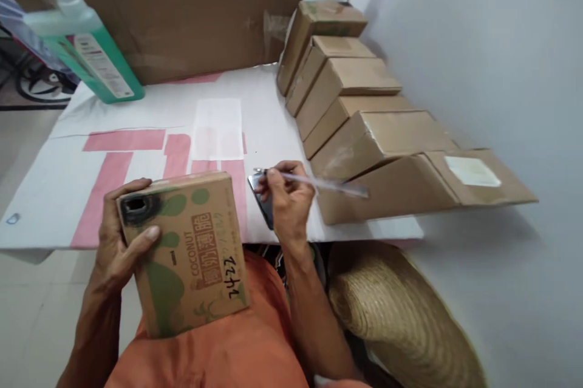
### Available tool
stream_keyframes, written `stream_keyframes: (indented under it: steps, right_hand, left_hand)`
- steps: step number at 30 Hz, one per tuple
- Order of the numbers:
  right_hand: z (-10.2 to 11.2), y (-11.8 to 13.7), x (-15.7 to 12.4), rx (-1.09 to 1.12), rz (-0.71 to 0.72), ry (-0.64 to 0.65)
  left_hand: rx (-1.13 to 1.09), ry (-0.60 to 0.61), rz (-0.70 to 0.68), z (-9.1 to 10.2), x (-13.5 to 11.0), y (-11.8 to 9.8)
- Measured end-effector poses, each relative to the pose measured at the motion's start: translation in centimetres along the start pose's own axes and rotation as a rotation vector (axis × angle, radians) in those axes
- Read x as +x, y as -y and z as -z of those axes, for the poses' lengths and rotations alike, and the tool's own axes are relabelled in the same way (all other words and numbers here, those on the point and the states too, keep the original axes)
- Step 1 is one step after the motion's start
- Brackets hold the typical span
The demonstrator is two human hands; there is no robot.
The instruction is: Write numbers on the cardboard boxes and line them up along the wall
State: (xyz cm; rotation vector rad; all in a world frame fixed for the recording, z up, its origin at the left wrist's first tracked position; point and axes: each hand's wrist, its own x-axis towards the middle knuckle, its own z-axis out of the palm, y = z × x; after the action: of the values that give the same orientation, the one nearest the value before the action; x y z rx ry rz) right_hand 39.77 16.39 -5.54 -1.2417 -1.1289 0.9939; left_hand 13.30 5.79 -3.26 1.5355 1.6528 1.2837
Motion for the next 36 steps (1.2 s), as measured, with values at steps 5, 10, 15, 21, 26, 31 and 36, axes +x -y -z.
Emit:
stream_keyframes:
  steps: [5,10,15,21,26,31,36]
  right_hand:
    - [-2.6,5.8,-4.3,0.397,0.042,0.423]
    - [-5.8,5.8,-6.3,0.259,0.113,0.586]
    - [-6.1,5.8,-5.6,0.152,0.171,0.6]
    - [-5.3,5.5,-5.9,0.145,0.112,0.562]
    - [-4.2,5.6,-3.3,0.195,0.065,0.418]
    - [-3.9,4.8,4.7,0.088,0.109,0.334]
    - [-6.5,0.4,8.4,-0.815,-0.071,0.58]
  left_hand:
    - [0.043,0.112,-0.054,-0.5,0.7,-0.7]
    - [0.032,0.13,-0.089,-0.7,0.8,-1.1]
    - [0.042,0.126,-0.12,-0.8,0.9,-1.1]
    - [0.047,0.111,-0.096,-0.7,0.7,-0.8]
    - [0.066,0.088,-0.052,-0.2,0.4,-0.2]
    - [0.074,0.036,0.0,0.2,0.2,0.1]
    - [0.067,-0.004,0.057,0.1,0.1,0.4]
